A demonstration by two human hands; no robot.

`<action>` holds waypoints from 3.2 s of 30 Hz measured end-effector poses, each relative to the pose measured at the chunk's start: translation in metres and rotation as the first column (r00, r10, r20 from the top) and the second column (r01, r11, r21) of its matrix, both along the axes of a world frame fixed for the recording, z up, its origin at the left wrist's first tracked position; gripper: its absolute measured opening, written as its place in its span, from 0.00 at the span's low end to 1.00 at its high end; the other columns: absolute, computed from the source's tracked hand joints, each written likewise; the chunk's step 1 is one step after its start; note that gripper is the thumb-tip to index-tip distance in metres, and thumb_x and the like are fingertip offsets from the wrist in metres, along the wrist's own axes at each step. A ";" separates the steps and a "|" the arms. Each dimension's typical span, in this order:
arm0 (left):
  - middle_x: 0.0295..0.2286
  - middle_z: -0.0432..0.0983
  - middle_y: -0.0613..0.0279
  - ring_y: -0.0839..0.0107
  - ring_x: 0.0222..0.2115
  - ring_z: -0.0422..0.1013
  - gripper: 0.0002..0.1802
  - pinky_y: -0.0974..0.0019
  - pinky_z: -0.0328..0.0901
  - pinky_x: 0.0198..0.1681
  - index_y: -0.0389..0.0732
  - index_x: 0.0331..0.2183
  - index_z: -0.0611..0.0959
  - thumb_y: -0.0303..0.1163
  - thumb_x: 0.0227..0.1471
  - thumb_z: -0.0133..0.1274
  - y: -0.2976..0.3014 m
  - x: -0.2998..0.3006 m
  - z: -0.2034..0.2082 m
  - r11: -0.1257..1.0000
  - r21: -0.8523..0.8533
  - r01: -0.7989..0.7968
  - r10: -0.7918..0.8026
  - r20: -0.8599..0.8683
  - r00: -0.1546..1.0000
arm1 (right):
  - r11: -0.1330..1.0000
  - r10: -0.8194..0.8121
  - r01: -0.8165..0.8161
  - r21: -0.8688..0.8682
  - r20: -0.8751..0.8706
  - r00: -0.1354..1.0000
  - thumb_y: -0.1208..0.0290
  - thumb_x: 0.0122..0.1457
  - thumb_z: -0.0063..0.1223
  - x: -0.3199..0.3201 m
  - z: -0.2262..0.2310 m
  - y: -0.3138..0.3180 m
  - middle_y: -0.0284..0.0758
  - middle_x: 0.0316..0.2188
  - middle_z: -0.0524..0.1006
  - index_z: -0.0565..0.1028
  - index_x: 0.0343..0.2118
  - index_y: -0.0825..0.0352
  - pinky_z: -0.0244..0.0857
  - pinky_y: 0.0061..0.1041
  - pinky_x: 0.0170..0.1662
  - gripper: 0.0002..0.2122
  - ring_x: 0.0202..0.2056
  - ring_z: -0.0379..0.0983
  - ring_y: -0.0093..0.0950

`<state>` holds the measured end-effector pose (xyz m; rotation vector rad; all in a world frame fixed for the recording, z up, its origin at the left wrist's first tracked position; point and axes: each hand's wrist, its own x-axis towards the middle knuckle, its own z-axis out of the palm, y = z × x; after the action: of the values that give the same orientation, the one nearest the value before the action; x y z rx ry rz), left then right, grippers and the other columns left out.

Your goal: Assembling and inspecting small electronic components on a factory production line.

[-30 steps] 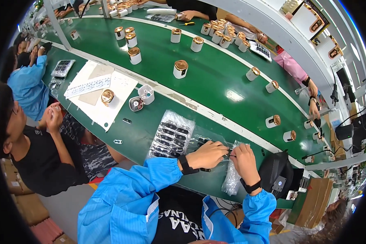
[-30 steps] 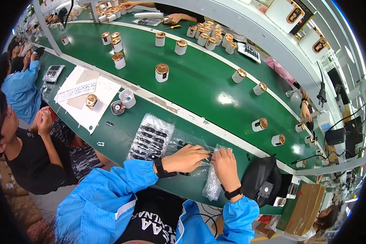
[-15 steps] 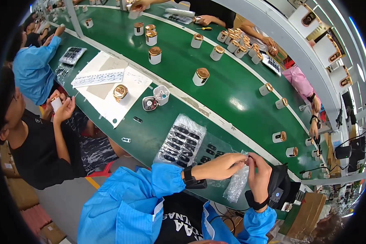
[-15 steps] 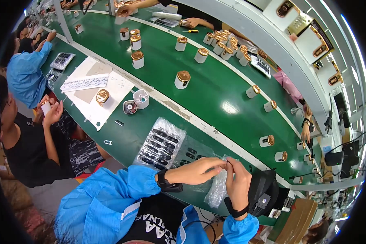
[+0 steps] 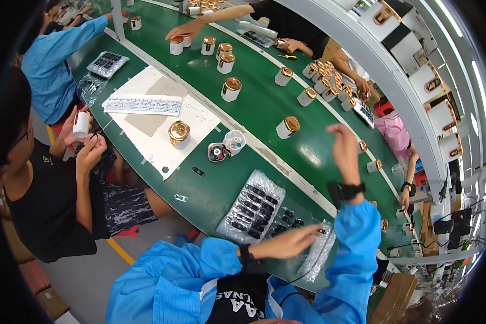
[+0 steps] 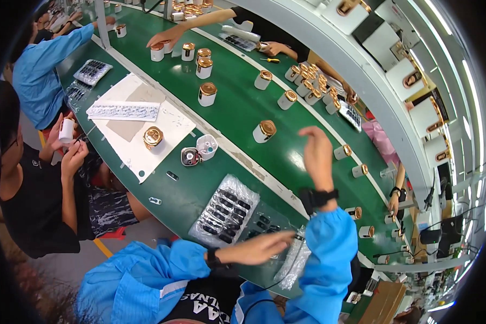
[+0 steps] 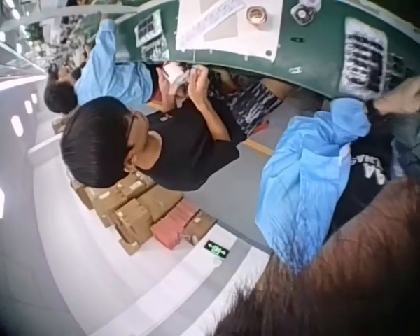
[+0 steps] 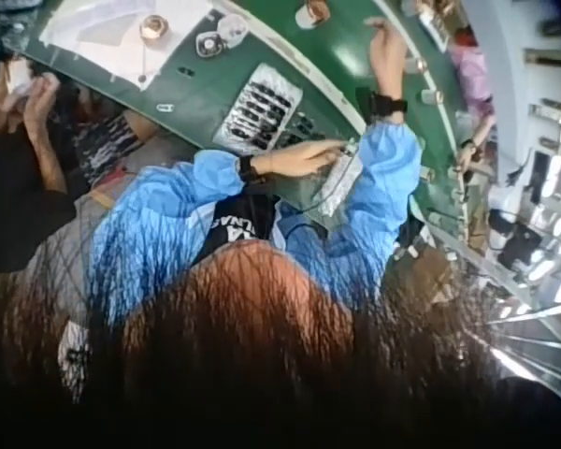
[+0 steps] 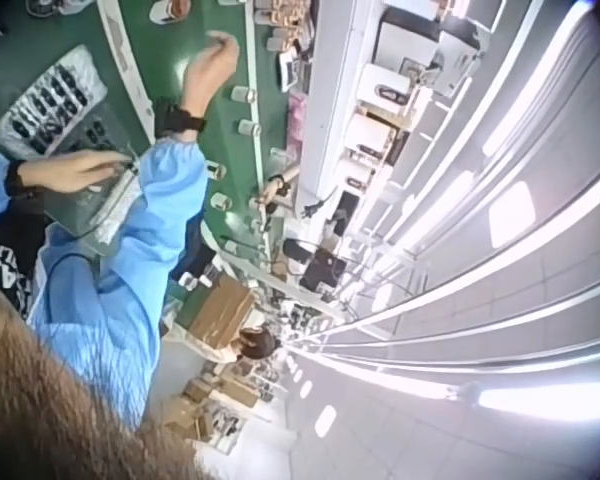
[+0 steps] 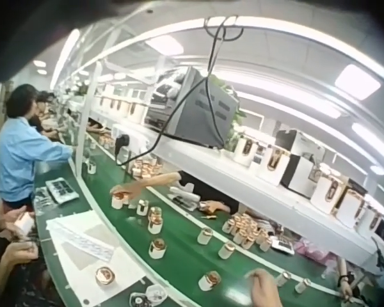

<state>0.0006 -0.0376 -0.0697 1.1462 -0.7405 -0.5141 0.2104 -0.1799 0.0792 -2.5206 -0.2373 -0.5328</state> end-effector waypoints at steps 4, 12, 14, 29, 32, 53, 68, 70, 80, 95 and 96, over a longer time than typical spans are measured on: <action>0.68 0.63 0.44 0.58 0.67 0.60 0.31 0.59 0.55 0.71 0.30 0.69 0.62 0.40 0.75 0.42 -0.026 -0.047 0.006 0.949 -0.209 0.237 -0.286 -0.247 0.926 | 0.983 0.085 -0.075 -0.167 0.054 0.995 0.67 0.67 0.52 0.096 -0.041 0.067 0.51 0.43 0.82 0.81 0.42 0.69 0.72 0.47 0.49 0.11 0.44 0.79 0.51; 0.72 0.52 0.47 0.59 0.72 0.51 0.35 0.56 0.49 0.74 0.35 0.72 0.56 0.39 0.73 0.45 0.015 -0.023 0.015 0.817 0.169 0.552 -0.535 -0.136 0.834 | 0.924 0.156 -0.162 -0.347 -0.044 0.987 0.40 0.56 0.66 0.222 -0.061 0.172 0.49 0.48 0.82 0.81 0.49 0.70 0.73 0.43 0.54 0.33 0.50 0.80 0.48; 0.73 0.52 0.47 0.58 0.72 0.51 0.35 0.55 0.49 0.74 0.35 0.72 0.56 0.40 0.74 0.45 0.004 -0.041 -0.030 0.864 0.116 0.491 -0.480 -0.106 0.871 | 0.911 0.155 -0.177 -0.373 -0.087 0.984 0.39 0.54 0.66 0.252 -0.067 0.199 0.49 0.48 0.82 0.81 0.49 0.70 0.73 0.43 0.55 0.34 0.50 0.79 0.48; 0.70 0.57 0.53 0.61 0.69 0.55 0.35 0.56 0.55 0.71 0.36 0.72 0.59 0.36 0.72 0.50 0.067 -0.008 -0.007 0.976 0.021 0.215 -0.192 -0.370 0.909 | 0.968 0.048 -0.144 -0.207 -0.408 0.912 0.35 0.49 0.67 0.314 -0.103 0.253 0.47 0.49 0.84 0.84 0.46 0.66 0.77 0.44 0.51 0.35 0.49 0.82 0.46; 0.68 0.61 0.52 0.61 0.68 0.59 0.33 0.56 0.57 0.70 0.36 0.71 0.60 0.36 0.73 0.49 0.065 -0.009 -0.009 0.983 0.058 0.175 -0.155 -0.255 0.954 | 0.964 0.069 -0.159 -0.213 -0.379 0.923 0.30 0.51 0.61 0.305 -0.102 0.241 0.49 0.42 0.85 0.85 0.39 0.71 0.75 0.42 0.49 0.37 0.46 0.83 0.47; 0.44 0.80 0.53 0.63 0.43 0.80 0.37 0.59 0.76 0.44 0.37 0.69 0.64 0.57 0.76 0.30 0.089 0.067 0.058 0.880 -0.475 0.022 -0.295 -0.509 0.809 | 0.776 0.629 -0.468 0.423 -0.465 0.623 0.60 0.73 0.53 -0.122 0.006 0.018 0.24 0.32 0.73 0.80 0.47 0.68 0.58 0.18 0.32 0.14 0.28 0.64 0.15; 0.57 0.76 0.46 0.61 0.41 0.80 0.36 0.58 0.75 0.37 0.39 0.62 0.71 0.58 0.76 0.26 0.015 0.014 0.048 0.940 -0.217 -0.262 0.107 -0.541 0.834 | 0.993 -0.101 0.109 -0.032 0.187 0.977 0.86 0.61 0.59 -0.219 -0.054 0.007 0.46 0.50 0.84 0.83 0.45 0.74 0.77 0.26 0.40 0.10 0.44 0.85 0.34; 0.59 0.74 0.46 0.60 0.41 0.80 0.36 0.57 0.75 0.37 0.39 0.62 0.71 0.58 0.75 0.27 0.015 0.013 0.042 0.942 -0.207 -0.265 0.104 -0.568 0.817 | 0.993 -0.112 0.116 -0.015 0.171 0.979 0.86 0.60 0.60 -0.220 -0.060 0.013 0.45 0.49 0.84 0.83 0.45 0.74 0.77 0.26 0.40 0.10 0.43 0.85 0.35; 0.54 0.78 0.50 0.58 0.40 0.82 0.35 0.60 0.77 0.34 0.35 0.61 0.71 0.56 0.76 0.31 0.040 0.033 0.037 0.971 -0.206 -0.124 -0.022 -0.590 0.807 | 0.990 -0.068 0.077 0.115 -0.079 0.995 0.86 0.58 0.63 -0.220 -0.039 0.009 0.42 0.39 0.84 0.84 0.44 0.73 0.74 0.28 0.37 0.11 0.36 0.82 0.37; 0.43 0.80 0.50 0.60 0.28 0.79 0.41 0.59 0.74 0.28 0.36 0.61 0.73 0.64 0.73 0.27 0.033 0.025 0.024 0.947 -0.322 0.016 -0.230 -0.639 0.734 | 0.876 0.010 0.042 0.480 -0.104 0.994 0.87 0.55 0.67 -0.243 -0.005 0.005 0.38 0.35 0.82 0.84 0.40 0.73 0.74 0.24 0.40 0.10 0.36 0.78 0.25; 0.41 0.80 0.51 0.61 0.29 0.79 0.40 0.59 0.74 0.31 0.36 0.60 0.73 0.62 0.74 0.27 0.033 0.024 0.026 0.937 -0.348 0.006 -0.247 -0.654 0.715 | 0.814 0.034 0.070 0.577 -0.169 0.985 0.87 0.55 0.67 -0.245 -0.004 0.007 0.38 0.35 0.82 0.84 0.40 0.74 0.74 0.24 0.41 0.09 0.37 0.78 0.24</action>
<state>0.0248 -0.0049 -0.0438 0.5124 -0.2214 -0.8463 -0.0346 -0.1729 0.0754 -1.9479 0.0215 -0.3241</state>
